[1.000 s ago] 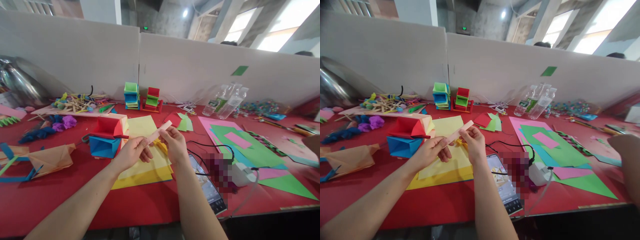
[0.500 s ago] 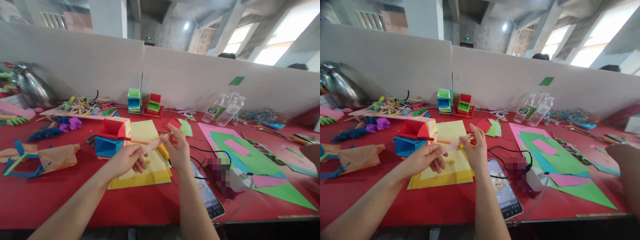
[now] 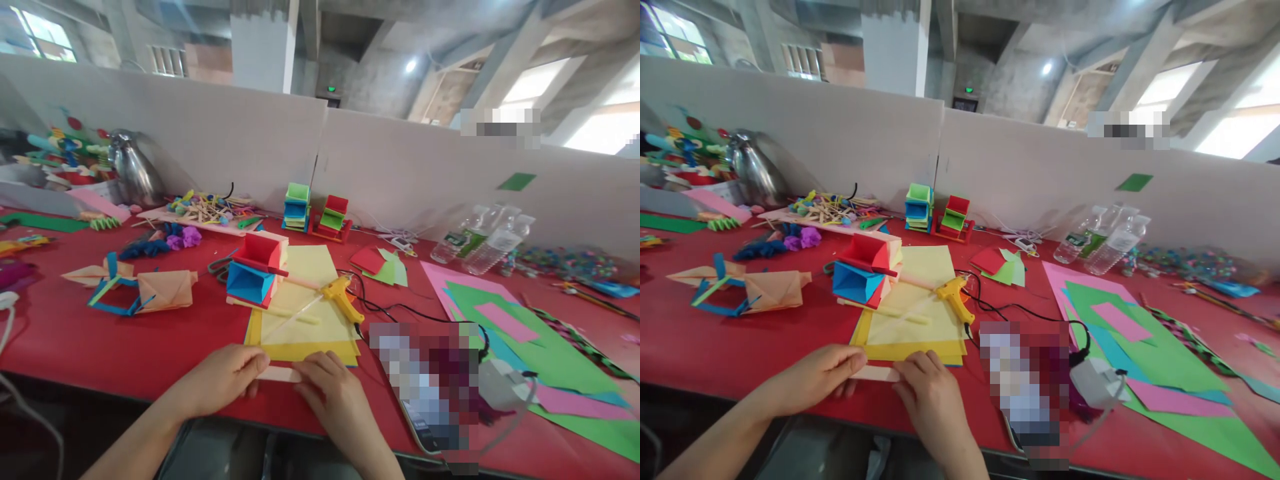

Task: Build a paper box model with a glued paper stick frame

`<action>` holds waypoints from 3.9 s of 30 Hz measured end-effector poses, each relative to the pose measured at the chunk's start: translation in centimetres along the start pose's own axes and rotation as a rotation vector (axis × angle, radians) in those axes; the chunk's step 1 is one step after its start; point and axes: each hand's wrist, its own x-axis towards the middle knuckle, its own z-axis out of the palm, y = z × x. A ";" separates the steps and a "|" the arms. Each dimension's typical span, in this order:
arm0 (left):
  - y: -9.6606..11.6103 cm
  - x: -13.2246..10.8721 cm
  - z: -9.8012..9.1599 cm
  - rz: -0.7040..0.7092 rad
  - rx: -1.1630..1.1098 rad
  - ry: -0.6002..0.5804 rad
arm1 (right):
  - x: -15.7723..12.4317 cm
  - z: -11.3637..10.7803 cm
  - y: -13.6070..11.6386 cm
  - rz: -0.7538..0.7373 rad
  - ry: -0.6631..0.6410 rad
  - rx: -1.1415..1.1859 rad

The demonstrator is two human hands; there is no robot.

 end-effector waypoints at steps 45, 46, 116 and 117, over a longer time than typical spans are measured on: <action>1.8 0.0 -0.1 0.145 -0.730 -0.034 | 0.6 -2.0 -1.1 0.131 0.046 0.913; 1.8 0.1 -0.1 0.145 -0.751 -0.055 | 0.8 -2.2 -1.1 0.143 0.044 0.907; 5.7 1.5 -0.5 0.096 -0.508 -0.196 | 2.5 -5.5 0.3 0.250 -0.024 0.704; 5.5 1.6 -0.5 0.073 -0.534 -0.175 | 2.9 -5.9 0.9 0.278 0.014 0.569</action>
